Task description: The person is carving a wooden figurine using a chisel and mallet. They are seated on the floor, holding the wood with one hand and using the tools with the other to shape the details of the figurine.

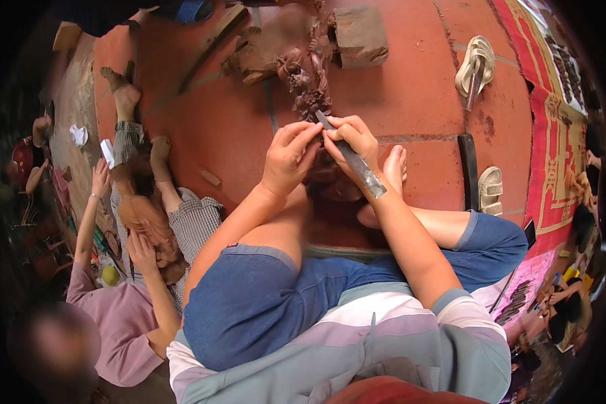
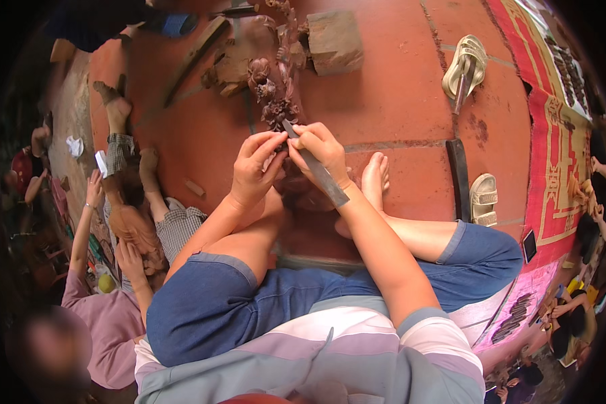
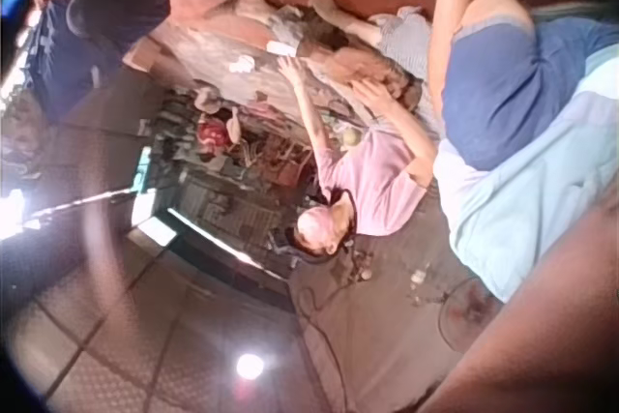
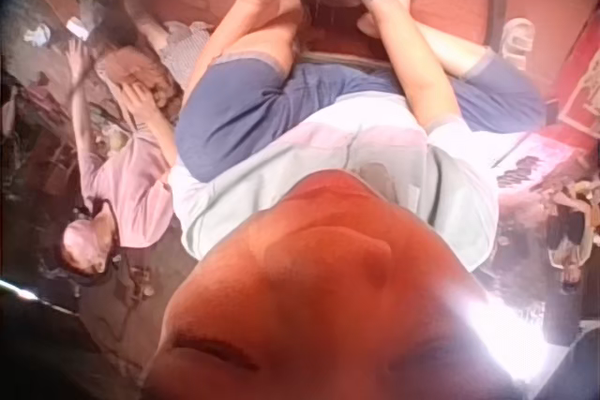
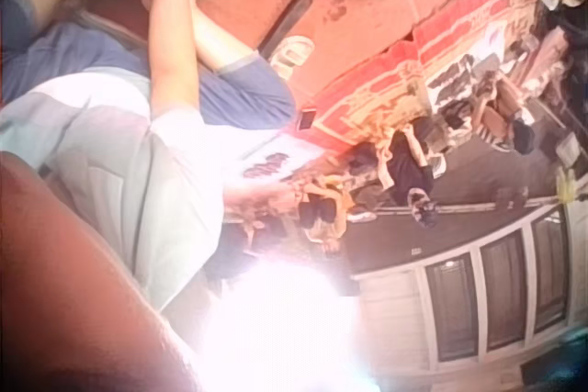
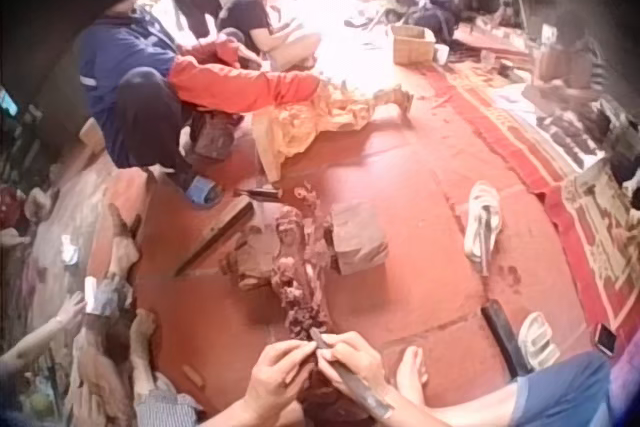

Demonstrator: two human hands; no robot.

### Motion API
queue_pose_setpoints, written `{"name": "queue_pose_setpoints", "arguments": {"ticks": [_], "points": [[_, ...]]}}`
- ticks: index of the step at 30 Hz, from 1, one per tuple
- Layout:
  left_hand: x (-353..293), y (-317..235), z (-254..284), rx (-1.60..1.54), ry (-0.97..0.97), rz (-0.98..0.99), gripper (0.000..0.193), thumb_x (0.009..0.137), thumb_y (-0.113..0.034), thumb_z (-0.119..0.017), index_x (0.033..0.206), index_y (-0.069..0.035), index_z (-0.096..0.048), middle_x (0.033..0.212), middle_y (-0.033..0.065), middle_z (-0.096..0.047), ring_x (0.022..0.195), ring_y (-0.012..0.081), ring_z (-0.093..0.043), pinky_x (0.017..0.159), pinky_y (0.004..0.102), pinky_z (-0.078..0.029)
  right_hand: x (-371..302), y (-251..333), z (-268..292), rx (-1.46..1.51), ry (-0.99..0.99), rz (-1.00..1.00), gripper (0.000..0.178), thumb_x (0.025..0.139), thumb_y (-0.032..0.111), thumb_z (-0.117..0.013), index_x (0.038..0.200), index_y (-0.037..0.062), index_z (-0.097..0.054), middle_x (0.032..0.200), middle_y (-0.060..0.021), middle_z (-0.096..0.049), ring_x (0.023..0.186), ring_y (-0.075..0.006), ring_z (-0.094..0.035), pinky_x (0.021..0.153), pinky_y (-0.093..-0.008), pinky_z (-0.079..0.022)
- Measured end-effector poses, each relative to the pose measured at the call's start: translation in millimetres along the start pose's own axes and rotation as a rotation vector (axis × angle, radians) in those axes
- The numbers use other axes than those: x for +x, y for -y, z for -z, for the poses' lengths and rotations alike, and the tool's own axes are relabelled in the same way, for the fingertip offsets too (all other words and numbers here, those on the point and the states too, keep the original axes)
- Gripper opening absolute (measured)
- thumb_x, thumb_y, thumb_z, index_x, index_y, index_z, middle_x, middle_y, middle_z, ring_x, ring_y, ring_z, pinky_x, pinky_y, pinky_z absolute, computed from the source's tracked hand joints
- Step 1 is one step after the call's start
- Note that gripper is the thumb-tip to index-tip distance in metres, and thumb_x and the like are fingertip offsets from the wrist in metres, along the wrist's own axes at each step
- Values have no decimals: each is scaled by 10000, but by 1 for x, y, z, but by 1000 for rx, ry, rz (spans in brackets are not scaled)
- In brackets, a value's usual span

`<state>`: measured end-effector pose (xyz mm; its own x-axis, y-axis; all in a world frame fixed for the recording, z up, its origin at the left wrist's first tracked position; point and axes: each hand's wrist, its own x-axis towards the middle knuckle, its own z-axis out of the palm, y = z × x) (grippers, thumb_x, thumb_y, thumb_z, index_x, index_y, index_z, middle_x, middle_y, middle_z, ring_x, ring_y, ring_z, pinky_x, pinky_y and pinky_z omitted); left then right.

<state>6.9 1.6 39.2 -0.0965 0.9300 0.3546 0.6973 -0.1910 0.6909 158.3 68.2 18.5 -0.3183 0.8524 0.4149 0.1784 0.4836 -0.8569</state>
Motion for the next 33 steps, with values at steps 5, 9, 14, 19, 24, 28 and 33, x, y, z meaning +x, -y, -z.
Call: {"name": "queue_pose_setpoints", "arguments": {"ticks": [5,9,14,19,24,28,33], "points": [[11,-9,2,87,11,-112,386,685,-3,-773,1052,-95,-699,1034,63,-640,934,254,-621,791,346,-534,-6,13,5,52,-43,-20,156,757,4,-752,847,47,-631,937,-126,-647,820,-261,-665,713,-309,-551],[22,3,7,182,-1,-253,304,649,2,-769,927,-98,-698,921,38,-655,852,237,-627,735,333,-536,-13,22,2,65,-31,-59,226,741,44,-774,917,37,-631,1037,-166,-667,969,-290,-671,837,-345,-553],[10,12,1,195,-57,-289,256,668,-29,-751,902,-105,-681,897,28,-649,822,243,-626,708,338,-546,-39,49,12,101,103,-182,247,793,58,-708,1032,43,-648,1253,-238,-608,1203,-363,-582,1016,-431,-474],[21,20,-6,261,-157,-226,267,674,4,-747,909,-92,-668,930,50,-660,903,274,-640,770,366,-554,-24,28,-2,26,124,-56,234,819,19,-652,1049,61,-639,1308,-239,-571,1252,-385,-533,1093,-506,-379],[8,18,-15,264,-111,-194,317,663,-70,-756,967,-90,-669,999,57,-652,985,300,-608,849,385,-531,-39,17,0,55,151,-30,233,825,-14,-617,1044,65,-630,1322,-253,-551,1261,-389,-521,1119,-523,-341],[7,12,-10,249,-84,-216,343,671,-109,-754,1004,-85,-676,1028,55,-658,1008,310,-603,877,397,-524,-40,29,2,127,112,-66,227,821,-20,-622,1033,60,-633,1293,-250,-574,1253,-381,-532,1104,-518,-364],[10,12,-13,264,-65,-247,366,658,-88,-755,1020,-98,-696,1034,48,-664,1021,302,-598,894,388,-522,-40,18,3,100,95,-66,243,815,-27,-627,1045,53,-636,1281,-240,-587,1241,-366,-548,1100,-497,-377]]}}
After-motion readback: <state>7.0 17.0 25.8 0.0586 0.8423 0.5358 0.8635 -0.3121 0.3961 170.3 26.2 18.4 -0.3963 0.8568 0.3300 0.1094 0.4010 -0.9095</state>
